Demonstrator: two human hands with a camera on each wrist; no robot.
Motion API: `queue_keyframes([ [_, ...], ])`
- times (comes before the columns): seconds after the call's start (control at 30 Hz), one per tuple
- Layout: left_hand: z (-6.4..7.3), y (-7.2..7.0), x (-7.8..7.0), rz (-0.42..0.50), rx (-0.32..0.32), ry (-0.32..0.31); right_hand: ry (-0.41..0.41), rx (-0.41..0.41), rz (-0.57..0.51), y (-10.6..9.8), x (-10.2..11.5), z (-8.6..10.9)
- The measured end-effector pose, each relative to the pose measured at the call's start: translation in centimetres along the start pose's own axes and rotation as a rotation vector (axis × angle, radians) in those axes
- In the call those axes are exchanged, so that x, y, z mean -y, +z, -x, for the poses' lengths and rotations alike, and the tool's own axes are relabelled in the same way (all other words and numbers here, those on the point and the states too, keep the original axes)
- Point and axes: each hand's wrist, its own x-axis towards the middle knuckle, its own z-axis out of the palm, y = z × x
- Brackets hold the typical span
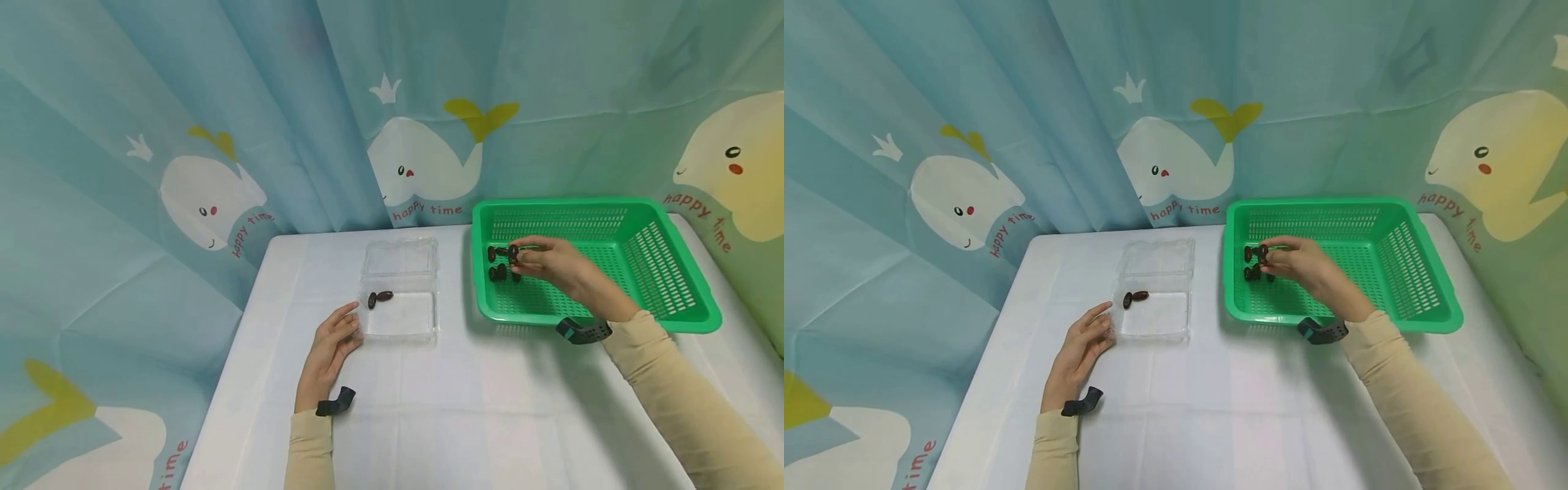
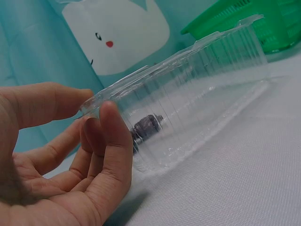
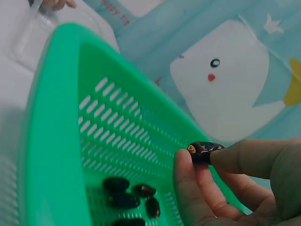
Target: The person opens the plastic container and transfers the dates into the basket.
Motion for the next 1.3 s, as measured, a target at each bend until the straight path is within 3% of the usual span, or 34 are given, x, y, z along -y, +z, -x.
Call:
queue_keyframes([
  [0.4, -0.1, -0.1, 0.1, -0.03, -0.006, 0.002, 0.092, 0.018, 0.151, -2.7, -1.4, -1.3],
  [0.8, -0.1, -0.1, 0.1, -0.021, -0.008, -0.006, 0.254, 0.114, 0.08, -5.3, -1.8, -3.0],
  [1.13, -0.1, -0.3, 0.1, -0.008, -0.012, -0.007, 0.348, 0.138, 0.134, -5.9, -2.1, -3.9],
  [1.3, 0.0, -0.3, -0.1, -0.009, -0.006, -0.006, 0.334, 0.132, 0.196, -5.8, -2.2, -3.9],
])
